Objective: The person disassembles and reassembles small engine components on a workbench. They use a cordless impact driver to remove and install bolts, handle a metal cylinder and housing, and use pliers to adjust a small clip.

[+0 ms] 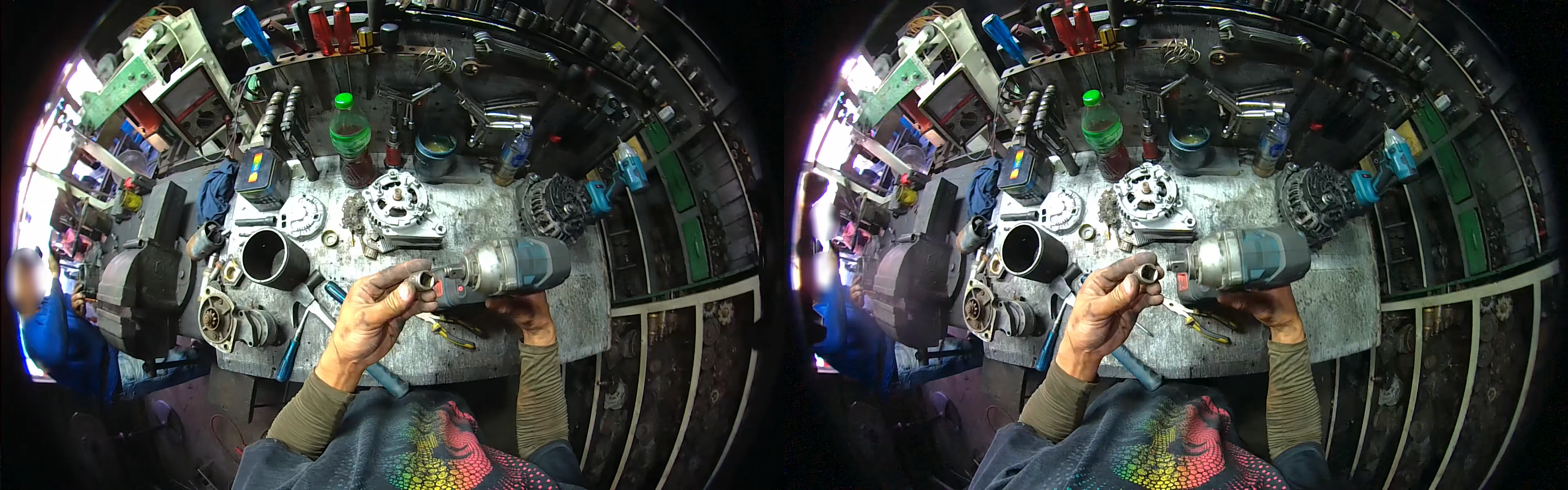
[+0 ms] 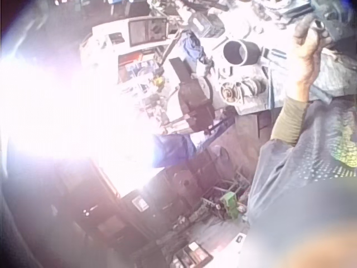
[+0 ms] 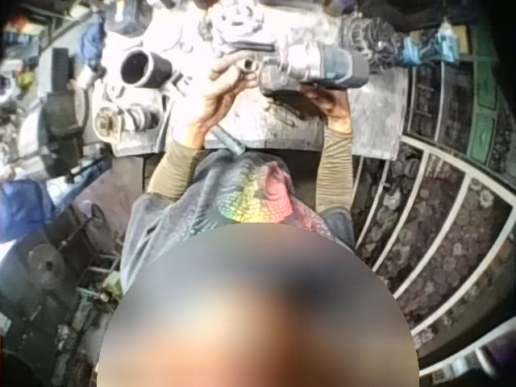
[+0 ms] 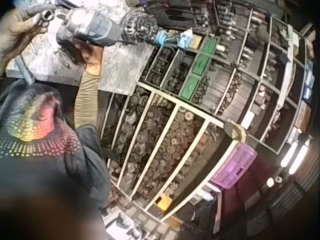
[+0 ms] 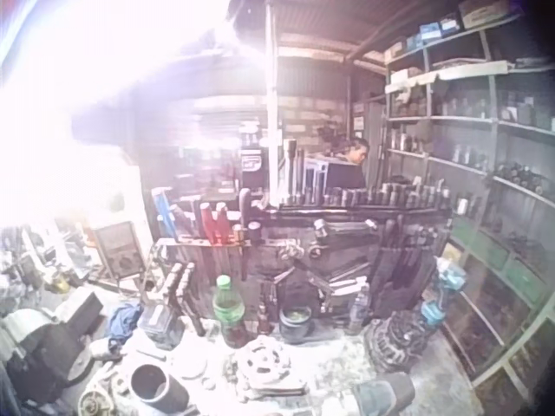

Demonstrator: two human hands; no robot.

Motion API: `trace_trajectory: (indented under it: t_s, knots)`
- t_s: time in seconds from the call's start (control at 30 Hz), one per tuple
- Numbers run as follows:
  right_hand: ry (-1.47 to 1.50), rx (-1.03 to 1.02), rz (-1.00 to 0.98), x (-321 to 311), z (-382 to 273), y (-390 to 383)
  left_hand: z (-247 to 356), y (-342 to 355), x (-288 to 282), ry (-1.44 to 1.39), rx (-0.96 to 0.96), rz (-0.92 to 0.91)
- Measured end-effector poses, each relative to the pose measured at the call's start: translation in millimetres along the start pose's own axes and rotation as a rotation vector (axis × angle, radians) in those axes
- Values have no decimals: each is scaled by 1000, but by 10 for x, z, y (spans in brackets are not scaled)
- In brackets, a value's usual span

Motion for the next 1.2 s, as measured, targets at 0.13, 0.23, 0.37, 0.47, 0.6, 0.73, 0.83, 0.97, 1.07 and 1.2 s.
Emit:
trace_trajectory:
  t_s: [0.13,0.23,0.37,0.47,0.6,0.73,0.83,0.97,1.07,1.2]
  knots:
    - [-143,-116,4,-85,145,47,131,19,91,445,146,189]
    - [-490,-203,-75,2,121,39,224,12,244,645,221,235]
    - [-648,-270,-139,96,16,35,350,-20,451,979,308,244]
    - [-789,-368,-142,160,-96,33,395,-32,561,1126,378,261]
    - [-626,-335,-138,147,-108,75,407,-32,627,1185,351,301]
    - [-831,-510,-91,199,-253,19,340,-28,561,1071,161,347]
    - [-838,-547,-85,207,-304,7,333,0,569,1056,116,353]
    - [-806,-511,-105,192,-255,17,331,51,559,1016,2,391]
    - [-732,-453,-120,151,-118,-7,335,65,545,1085,-97,424]
    - [-1074,-573,-81,166,36,-142,344,80,424,1142,-135,505]
Point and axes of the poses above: each hand's wrist, its own y-axis towards the middle knuckle, its own x-axis out of the palm, z = x × y, the point moved 8 cm from there along y, towards the middle knuckle, and after that the axes turned 7 degrees about -z, right-handed, at the moved point
